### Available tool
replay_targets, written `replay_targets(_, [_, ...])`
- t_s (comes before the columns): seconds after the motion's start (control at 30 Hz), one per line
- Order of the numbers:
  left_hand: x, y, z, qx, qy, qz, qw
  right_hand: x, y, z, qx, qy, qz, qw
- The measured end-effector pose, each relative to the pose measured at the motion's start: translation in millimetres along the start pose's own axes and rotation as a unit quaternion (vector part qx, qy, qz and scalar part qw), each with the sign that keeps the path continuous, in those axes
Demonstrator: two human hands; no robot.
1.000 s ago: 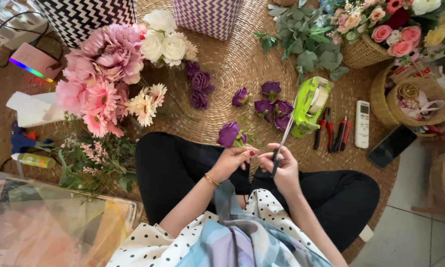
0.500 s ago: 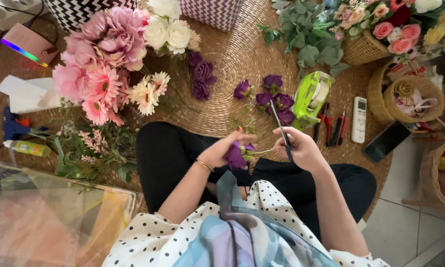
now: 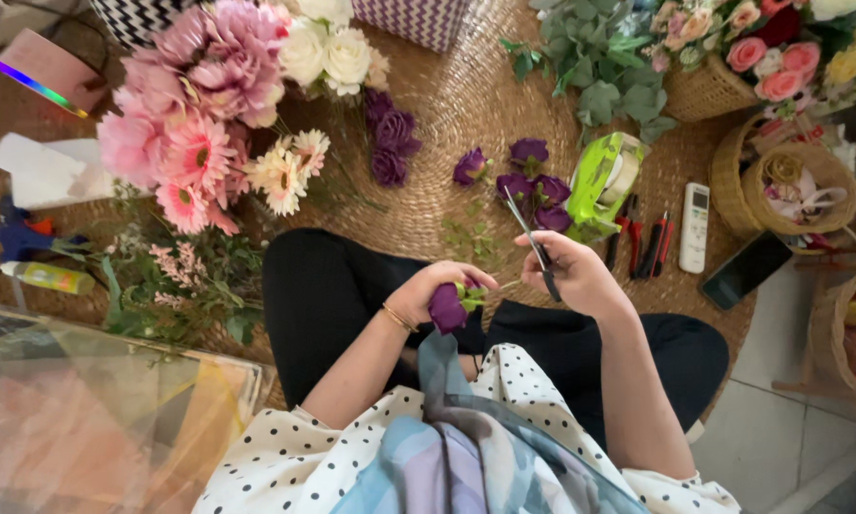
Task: The person sits on a woven mat and uses scissors to trim the stems of purple artificial flowers. They repeatedly pick up individual flowers, cut the stems, and place the trimmed flowers aside on the mat.
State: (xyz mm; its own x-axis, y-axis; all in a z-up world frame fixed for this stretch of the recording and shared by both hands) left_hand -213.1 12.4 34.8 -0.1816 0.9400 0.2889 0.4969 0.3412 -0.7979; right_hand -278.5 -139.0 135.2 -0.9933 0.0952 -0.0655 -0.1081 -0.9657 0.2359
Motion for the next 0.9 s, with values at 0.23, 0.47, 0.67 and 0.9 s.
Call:
replay_targets(0.23, [-17.4, 16.5, 14.9, 0.074, -0.003, 0.011, 0.997, -2.7, 4.5, -4.2, -0.009, -0.008, -0.002, 1.000])
replay_targets(0.47, [-2.0, -1.6, -9.1, 0.031, -0.055, 0.006, 0.998, -12.8, 20.1, 9.1, 0.054, 0.034, -0.008, 0.998])
replay_targets(0.67, [9.8, -17.7, -16.4, -0.001, -0.049, 0.047, 0.998, -20.1, 31.5, 13.6, 0.106, 0.070, -0.019, 0.992])
replay_targets(0.9, [-16.8, 20.4, 14.1, -0.054, -0.096, -0.075, 0.991, -19.8, 47.7, -1.7, 0.098, 0.018, -0.088, 0.991])
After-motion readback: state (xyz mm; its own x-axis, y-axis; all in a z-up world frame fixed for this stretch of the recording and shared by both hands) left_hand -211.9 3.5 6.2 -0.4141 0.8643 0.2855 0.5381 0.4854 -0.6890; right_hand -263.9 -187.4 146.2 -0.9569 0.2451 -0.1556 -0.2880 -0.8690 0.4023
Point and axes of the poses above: each hand's wrist, its own x-axis away from the middle knuckle, its own y-axis out of the back of the hand, z = x × y, the point moved 6 cm from there along -x, towards the middle knuckle, and after that the axes turned 11 degrees about y, right-handed, at the moved point
